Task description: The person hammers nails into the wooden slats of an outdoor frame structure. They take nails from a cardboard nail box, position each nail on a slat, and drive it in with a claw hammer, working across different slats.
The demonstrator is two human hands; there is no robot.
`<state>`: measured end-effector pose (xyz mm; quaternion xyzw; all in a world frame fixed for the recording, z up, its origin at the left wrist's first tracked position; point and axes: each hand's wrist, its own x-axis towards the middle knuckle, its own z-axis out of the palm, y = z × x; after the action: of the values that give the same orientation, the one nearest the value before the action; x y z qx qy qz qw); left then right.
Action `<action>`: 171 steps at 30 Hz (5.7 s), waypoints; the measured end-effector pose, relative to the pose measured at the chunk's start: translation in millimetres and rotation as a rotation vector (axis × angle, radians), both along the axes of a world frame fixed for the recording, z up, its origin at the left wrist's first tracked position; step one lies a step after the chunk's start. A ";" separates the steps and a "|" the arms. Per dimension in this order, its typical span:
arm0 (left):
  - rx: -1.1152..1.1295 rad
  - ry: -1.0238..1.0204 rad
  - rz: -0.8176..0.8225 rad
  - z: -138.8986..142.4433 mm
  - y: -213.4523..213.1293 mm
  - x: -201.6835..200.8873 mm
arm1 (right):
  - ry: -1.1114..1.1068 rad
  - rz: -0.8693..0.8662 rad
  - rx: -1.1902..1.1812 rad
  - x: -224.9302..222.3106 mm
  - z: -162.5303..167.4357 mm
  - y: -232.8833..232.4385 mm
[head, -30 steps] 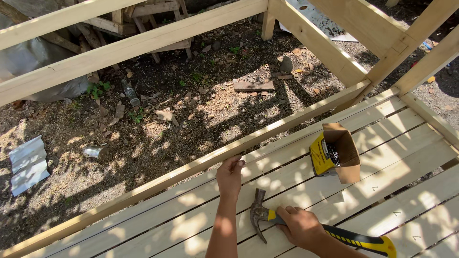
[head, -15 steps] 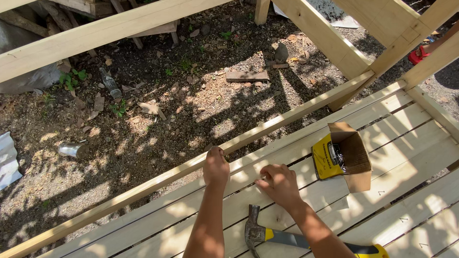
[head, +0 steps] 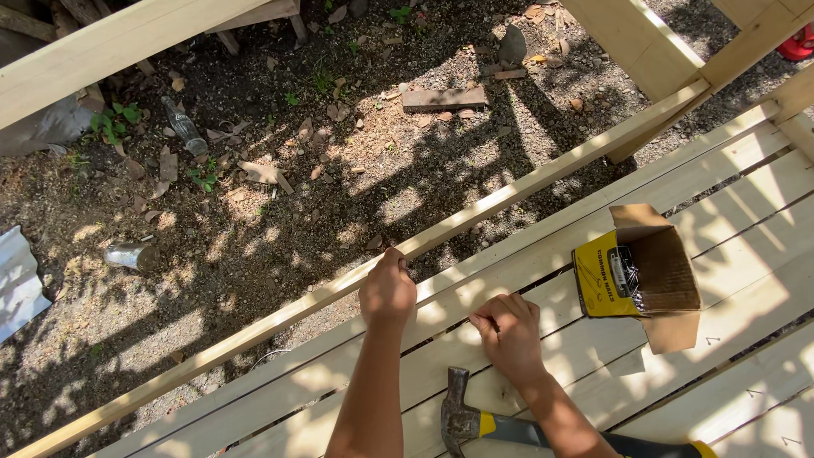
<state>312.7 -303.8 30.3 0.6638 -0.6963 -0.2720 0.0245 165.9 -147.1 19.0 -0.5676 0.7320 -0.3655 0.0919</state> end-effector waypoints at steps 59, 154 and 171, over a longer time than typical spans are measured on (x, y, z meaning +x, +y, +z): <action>-0.071 0.117 -0.025 -7.8 2.1 4.0 | -1.032 0.427 0.397 10.0 75.0 -93.1; -0.386 0.753 -0.092 -39.2 88.8 43.6 | -0.799 -0.243 0.563 15.2 70.9 45.3; -0.358 0.611 -0.103 -26.3 92.3 39.3 | 0.024 -0.111 0.666 38.8 31.4 31.7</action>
<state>352.0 -211.5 4.0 0.5009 -0.7260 -0.3326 0.3337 204.8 -115.4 50.4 -0.4697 0.8421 -0.1040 0.2437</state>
